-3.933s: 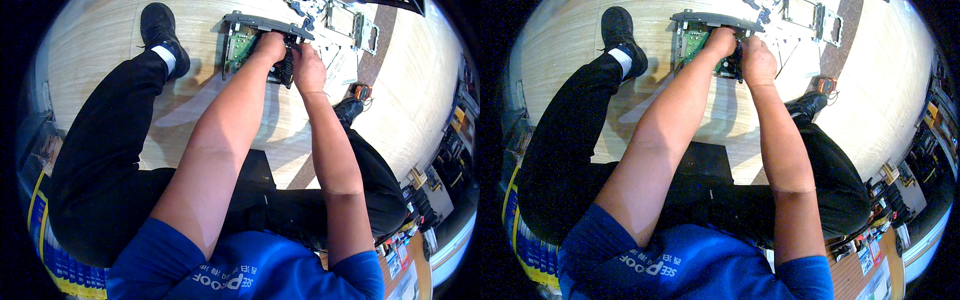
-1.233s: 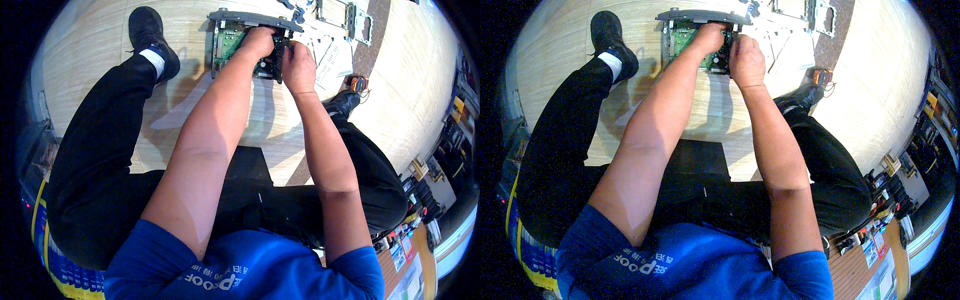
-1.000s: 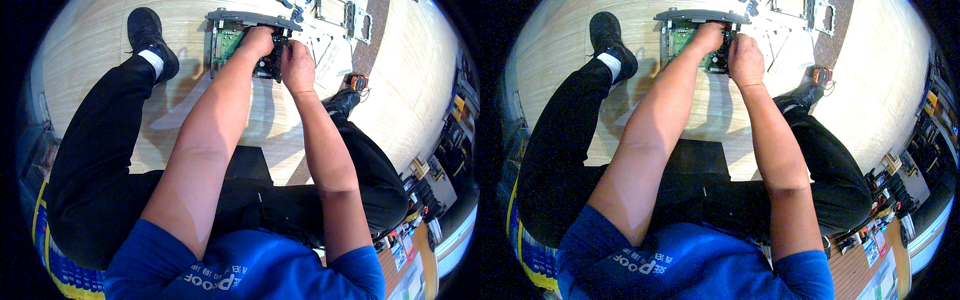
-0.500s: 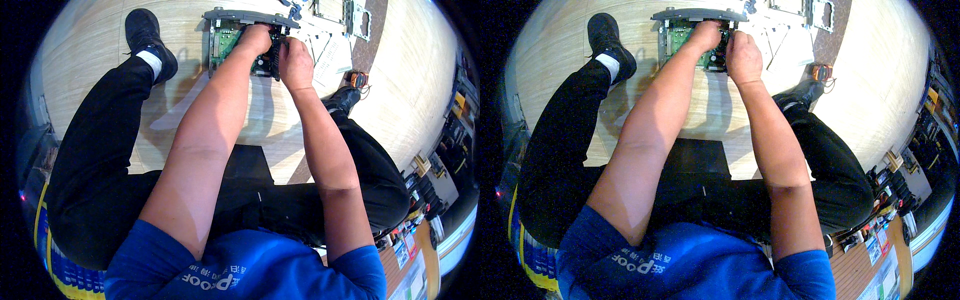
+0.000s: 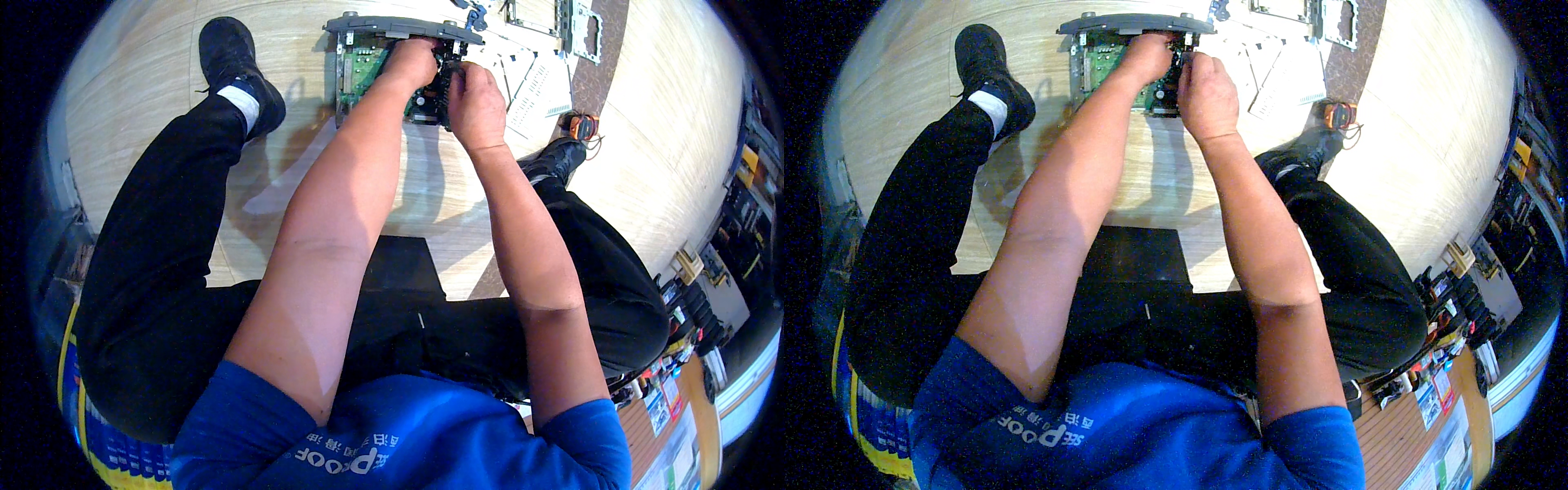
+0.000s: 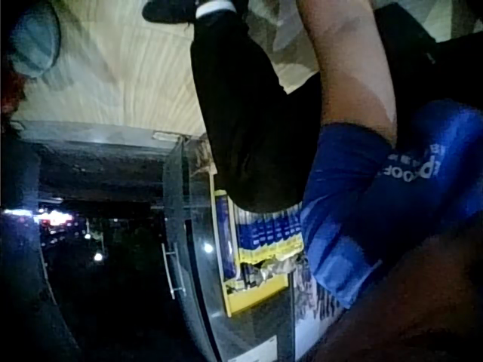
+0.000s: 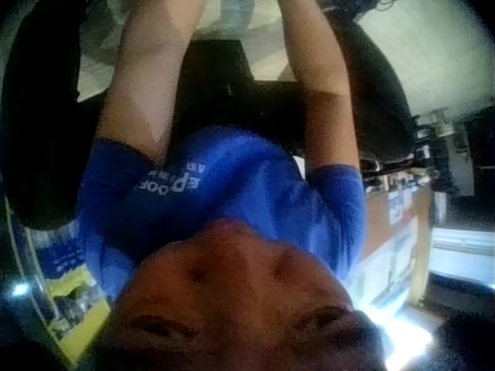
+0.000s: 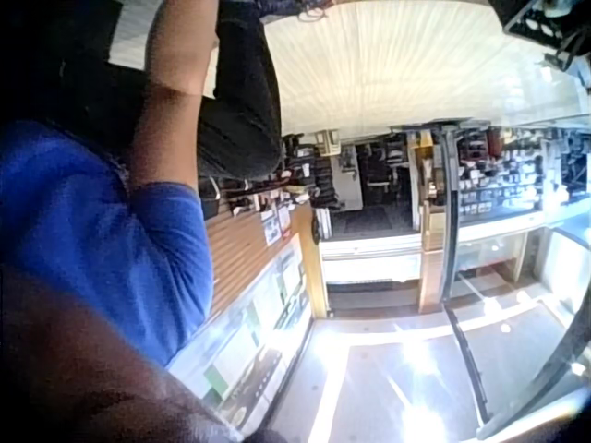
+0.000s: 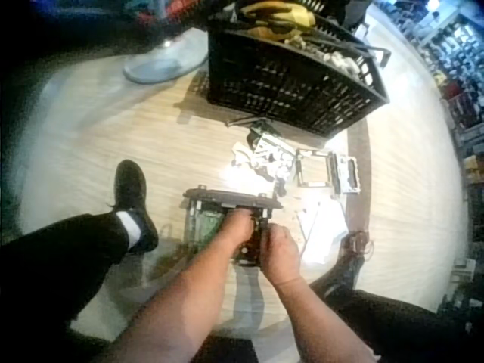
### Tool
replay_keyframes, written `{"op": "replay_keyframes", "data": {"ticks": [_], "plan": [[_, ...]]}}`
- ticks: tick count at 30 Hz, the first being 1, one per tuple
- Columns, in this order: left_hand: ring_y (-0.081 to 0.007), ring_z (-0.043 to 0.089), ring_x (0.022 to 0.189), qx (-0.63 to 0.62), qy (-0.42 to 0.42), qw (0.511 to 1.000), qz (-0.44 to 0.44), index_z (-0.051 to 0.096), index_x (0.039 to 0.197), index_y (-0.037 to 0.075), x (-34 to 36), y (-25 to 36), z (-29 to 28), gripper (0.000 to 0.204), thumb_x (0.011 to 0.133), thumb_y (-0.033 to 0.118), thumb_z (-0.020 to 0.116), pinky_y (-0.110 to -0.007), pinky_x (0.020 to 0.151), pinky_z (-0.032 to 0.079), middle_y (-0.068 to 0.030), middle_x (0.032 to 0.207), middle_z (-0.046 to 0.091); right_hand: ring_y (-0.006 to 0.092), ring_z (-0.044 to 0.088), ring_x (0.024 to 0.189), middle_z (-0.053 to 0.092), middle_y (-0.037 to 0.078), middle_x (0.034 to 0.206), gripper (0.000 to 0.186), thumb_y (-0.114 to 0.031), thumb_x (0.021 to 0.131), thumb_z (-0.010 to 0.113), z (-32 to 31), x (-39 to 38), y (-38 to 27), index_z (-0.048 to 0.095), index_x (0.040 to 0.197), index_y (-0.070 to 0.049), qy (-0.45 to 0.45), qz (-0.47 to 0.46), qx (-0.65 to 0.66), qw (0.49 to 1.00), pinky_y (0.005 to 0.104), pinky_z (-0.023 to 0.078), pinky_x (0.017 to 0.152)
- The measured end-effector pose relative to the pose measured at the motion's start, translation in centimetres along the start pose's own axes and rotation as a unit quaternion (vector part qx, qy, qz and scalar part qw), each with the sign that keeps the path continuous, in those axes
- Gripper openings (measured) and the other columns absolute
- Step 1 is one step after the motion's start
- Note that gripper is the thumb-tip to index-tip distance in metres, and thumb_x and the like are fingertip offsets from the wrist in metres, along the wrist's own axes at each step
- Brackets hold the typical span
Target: The person disassembles an electronic car stereo unit by removing screws with a screwdriver and separating the internal circuit board and metal housing parts by hand.
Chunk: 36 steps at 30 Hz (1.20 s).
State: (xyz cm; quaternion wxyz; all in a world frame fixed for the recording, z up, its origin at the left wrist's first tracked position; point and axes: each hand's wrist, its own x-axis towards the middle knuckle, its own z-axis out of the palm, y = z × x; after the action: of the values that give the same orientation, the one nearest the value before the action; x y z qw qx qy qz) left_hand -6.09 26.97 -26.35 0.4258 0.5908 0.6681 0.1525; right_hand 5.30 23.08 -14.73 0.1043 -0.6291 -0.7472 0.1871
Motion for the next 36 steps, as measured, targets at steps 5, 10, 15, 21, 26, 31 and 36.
{"op": "replay_keyframes", "data": {"ticks": [5,10,15,21,26,31,36], "plan": [[-0.0369,0.059,0.100,-0.019,0.005,1.000,0.003,0.065,0.109,0.012,0.0,0.3,0.2,0.035,0.077,0.009,0.052,-0.042,0.089,0.047,-0.0168,0.110,0.062,0.0360,0.060,0.081,0.061,0.018,0.087,0.016,-0.012,0.084,0.058,0.4,0.1,0.9,0.057,0.097,-0.003,0.014,-0.028,0.001,1.000,0.0440,0.049,0.071],[-0.0361,0.060,0.099,0.020,-0.006,1.000,0.005,0.066,0.108,0.014,0.0,0.2,-0.1,0.033,0.078,0.010,0.052,-0.042,0.089,0.047,-0.0162,0.110,0.062,0.0360,0.060,0.080,0.061,0.018,0.088,0.016,-0.012,0.084,0.058,0.3,0.4,0.5,0.057,0.097,-0.003,0.016,-0.028,-0.001,0.999,0.0438,0.049,0.069],[-0.0347,0.057,0.107,0.005,-0.042,0.999,-0.028,0.063,0.113,0.017,0.0,1.0,-0.8,0.039,0.078,0.005,0.051,-0.041,0.092,0.046,-0.0157,0.115,0.060,0.0360,0.060,0.080,0.061,0.018,0.088,0.017,-0.014,0.084,0.057,0.3,0.5,0.6,0.057,0.098,-0.003,0.013,-0.026,-0.006,1.000,0.0432,0.049,0.070],[-0.0349,0.057,0.106,0.012,-0.036,0.999,-0.030,0.063,0.113,0.018,-0.2,1.0,-1.0,0.039,0.079,0.005,0.051,-0.041,0.092,0.046,-0.0161,0.114,0.060,0.0357,0.060,0.080,0.061,0.018,0.089,0.017,-0.014,0.085,0.057,0.2,0.4,0.3,0.057,0.098,-0.003,0.007,-0.020,0.000,1.000,0.0430,0.050,0.070],[-0.0345,0.057,0.107,0.024,-0.041,0.998,-0.037,0.063,0.114,0.018,-0.2,1.5,-1.1,0.039,0.079,0.006,0.051,-0.041,0.093,0.046,-0.0160,0.115,0.060,0.0356,0.060,0.081,0.060,0.018,0.089,0.017,-0.014,0.084,0.057,0.3,0.3,0.7,0.057,0.098,-0.004,0.013,-0.027,-0.006,1.000,0.0429,0.049,0.070],[-0.0354,0.055,0.109,0.013,-0.042,0.998,-0.047,0.063,0.114,0.016,-0.1,1.4,-0.9,0.039,0.078,0.006,0.051,-0.041,0.094,0.045,-0.0158,0.118,0.059,0.0359,0.060,0.081,0.060,0.018,0.090,0.016,-0.013,0.084,0.057,0.3,0.3,0.7,0.057,0.098,-0.004,0.015,-0.021,0.002,1.000,0.0433,0.049,0.070],[-0.0359,0.057,0.105,0.009,-0.002,1.000,-0.002,0.064,0.111,0.014,0.0,-0.1,-0.1,0.038,0.076,0.007,0.051,-0.041,0.092,0.045,-0.0169,0.113,0.060,0.0360,0.060,0.080,0.060,0.018,0.089,0.016,-0.013,0.084,0.058,0.5,0.3,0.7,0.057,0.098,-0.004,0.026,-0.030,0.007,0.999,0.0433,0.049,0.070]]}}
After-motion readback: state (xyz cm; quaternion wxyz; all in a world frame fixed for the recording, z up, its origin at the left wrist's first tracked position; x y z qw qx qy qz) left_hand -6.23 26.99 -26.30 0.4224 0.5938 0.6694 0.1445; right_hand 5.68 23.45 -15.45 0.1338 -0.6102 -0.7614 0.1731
